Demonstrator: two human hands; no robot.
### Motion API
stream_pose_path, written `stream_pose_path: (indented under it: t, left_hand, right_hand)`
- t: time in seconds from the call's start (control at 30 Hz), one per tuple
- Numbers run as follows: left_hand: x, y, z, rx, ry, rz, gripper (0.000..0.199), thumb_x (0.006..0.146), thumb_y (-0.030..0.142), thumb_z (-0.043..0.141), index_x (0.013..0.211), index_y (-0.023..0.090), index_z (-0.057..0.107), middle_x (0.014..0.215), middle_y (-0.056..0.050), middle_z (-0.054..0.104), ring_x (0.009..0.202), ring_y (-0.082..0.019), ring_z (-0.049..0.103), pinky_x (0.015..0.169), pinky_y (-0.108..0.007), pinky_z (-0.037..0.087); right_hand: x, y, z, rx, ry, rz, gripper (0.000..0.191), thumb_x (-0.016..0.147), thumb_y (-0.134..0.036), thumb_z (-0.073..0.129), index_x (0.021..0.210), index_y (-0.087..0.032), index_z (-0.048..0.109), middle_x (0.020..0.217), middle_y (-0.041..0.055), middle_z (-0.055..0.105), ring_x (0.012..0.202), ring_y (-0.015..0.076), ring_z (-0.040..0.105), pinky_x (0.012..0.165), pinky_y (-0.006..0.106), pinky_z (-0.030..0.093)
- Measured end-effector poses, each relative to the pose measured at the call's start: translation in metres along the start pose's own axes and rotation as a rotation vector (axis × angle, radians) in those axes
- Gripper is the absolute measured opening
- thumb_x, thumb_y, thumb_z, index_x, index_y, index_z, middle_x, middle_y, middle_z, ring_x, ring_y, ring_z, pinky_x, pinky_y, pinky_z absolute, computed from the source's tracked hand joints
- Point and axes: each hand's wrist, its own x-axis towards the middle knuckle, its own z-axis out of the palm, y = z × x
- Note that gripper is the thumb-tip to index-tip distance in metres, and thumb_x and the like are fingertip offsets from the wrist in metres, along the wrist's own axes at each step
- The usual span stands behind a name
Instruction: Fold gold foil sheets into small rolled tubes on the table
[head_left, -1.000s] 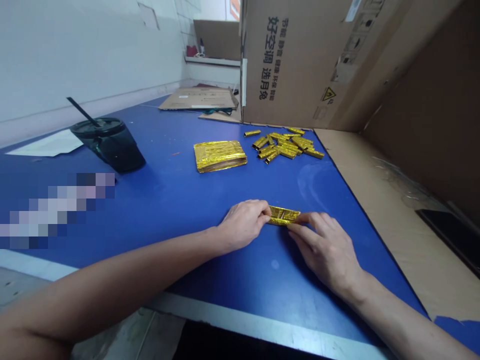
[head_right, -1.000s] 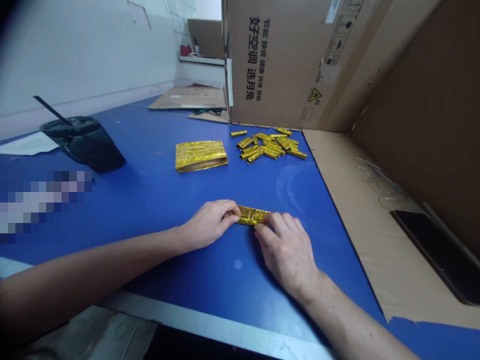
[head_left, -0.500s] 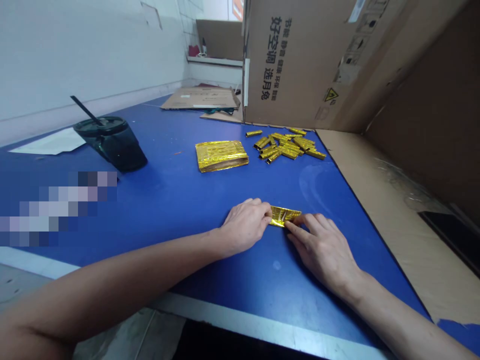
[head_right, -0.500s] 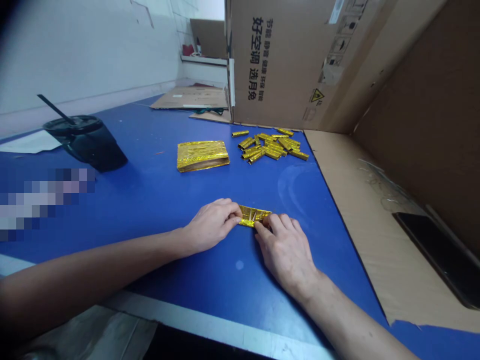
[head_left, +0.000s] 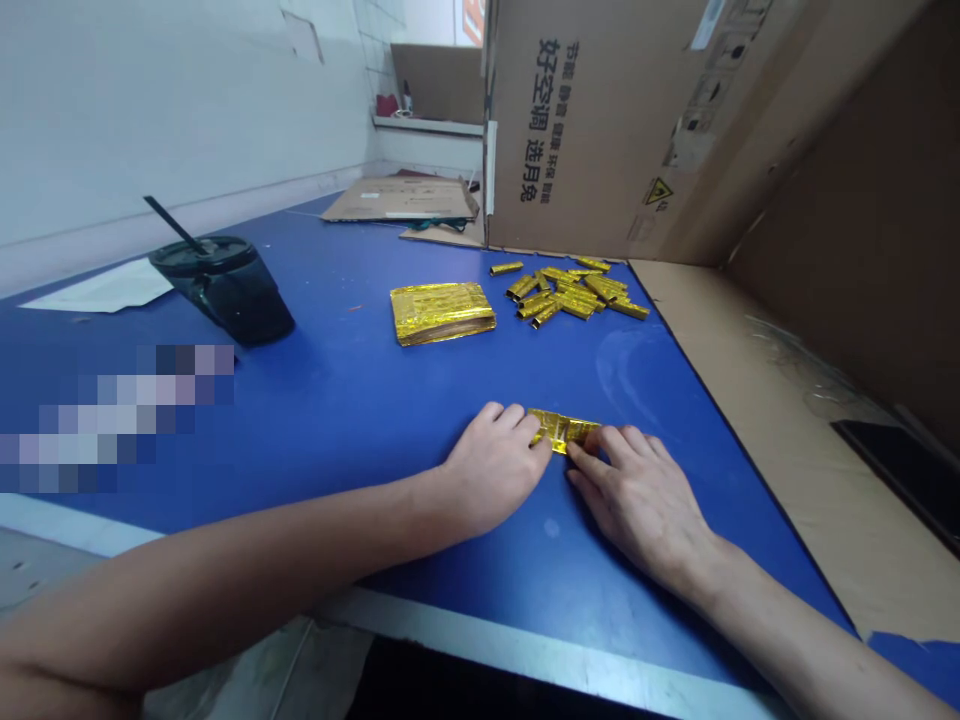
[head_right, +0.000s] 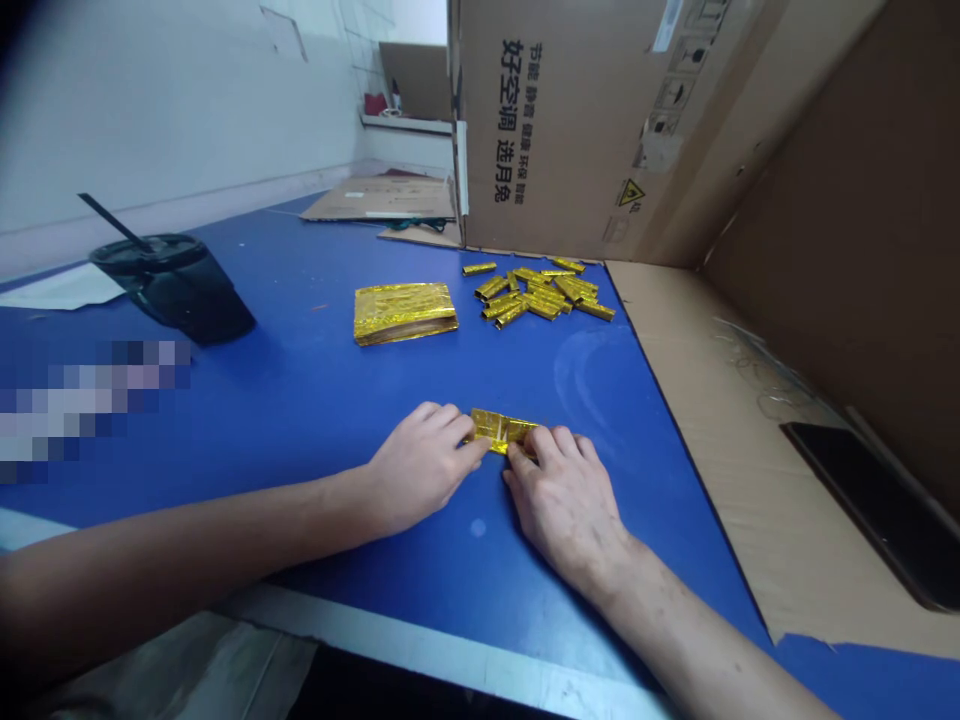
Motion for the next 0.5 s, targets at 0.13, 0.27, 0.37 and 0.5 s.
stream_pose_path:
  t: [0.13, 0.27, 0.37, 0.5]
  left_hand:
    - [-0.004, 0.009, -0.007, 0.008, -0.044, -0.045, 0.03, 0.08, 0.04, 0.048, 0.1, 0.018, 0.055, 0.092, -0.009, 0.057, 0.088, -0.026, 0.047, 0.073, -0.038, 0.031]
    - [-0.004, 0.01, -0.01, -0.004, -0.071, -0.046, 0.029, 0.08, 0.039, 0.047, 0.099, 0.018, 0.056, 0.096, -0.01, 0.058, 0.094, -0.026, 0.047, 0.08, -0.041, 0.03]
    - [-0.004, 0.008, -0.01, -0.032, -0.089, -0.047, 0.027, 0.082, 0.034, 0.045, 0.104, 0.02, 0.053, 0.104, -0.008, 0.058, 0.101, -0.027, 0.046, 0.084, -0.043, 0.028]
    - [-0.005, 0.003, -0.005, -0.022, -0.088, -0.046, 0.032, 0.084, 0.033, 0.042, 0.11, 0.017, 0.049, 0.118, -0.011, 0.051, 0.113, -0.028, 0.039, 0.091, -0.046, 0.024]
  right_hand:
    - [0.002, -0.002, -0.003, -0.037, -0.013, -0.021, 0.02, 0.081, -0.027, 0.047, 0.089, -0.018, 0.063, 0.081, 0.0072, 0.059, 0.075, 0.0203, 0.047, 0.064, 0.033, 0.03]
    - [0.0, -0.005, -0.005, -0.046, -0.028, -0.036, 0.018, 0.08, -0.028, 0.048, 0.081, -0.016, 0.063, 0.078, 0.0064, 0.058, 0.073, 0.0199, 0.048, 0.064, 0.032, 0.029]
    - [-0.006, -0.011, -0.007, -0.01, -0.012, -0.078, 0.02, 0.081, -0.029, 0.047, 0.078, -0.016, 0.062, 0.074, 0.006, 0.058, 0.071, 0.0195, 0.048, 0.063, 0.032, 0.029]
    - [-0.014, -0.02, -0.01, 0.041, 0.046, -0.137, 0.02, 0.081, -0.028, 0.046, 0.078, -0.016, 0.062, 0.07, 0.0047, 0.059, 0.068, 0.0188, 0.049, 0.061, 0.031, 0.029]
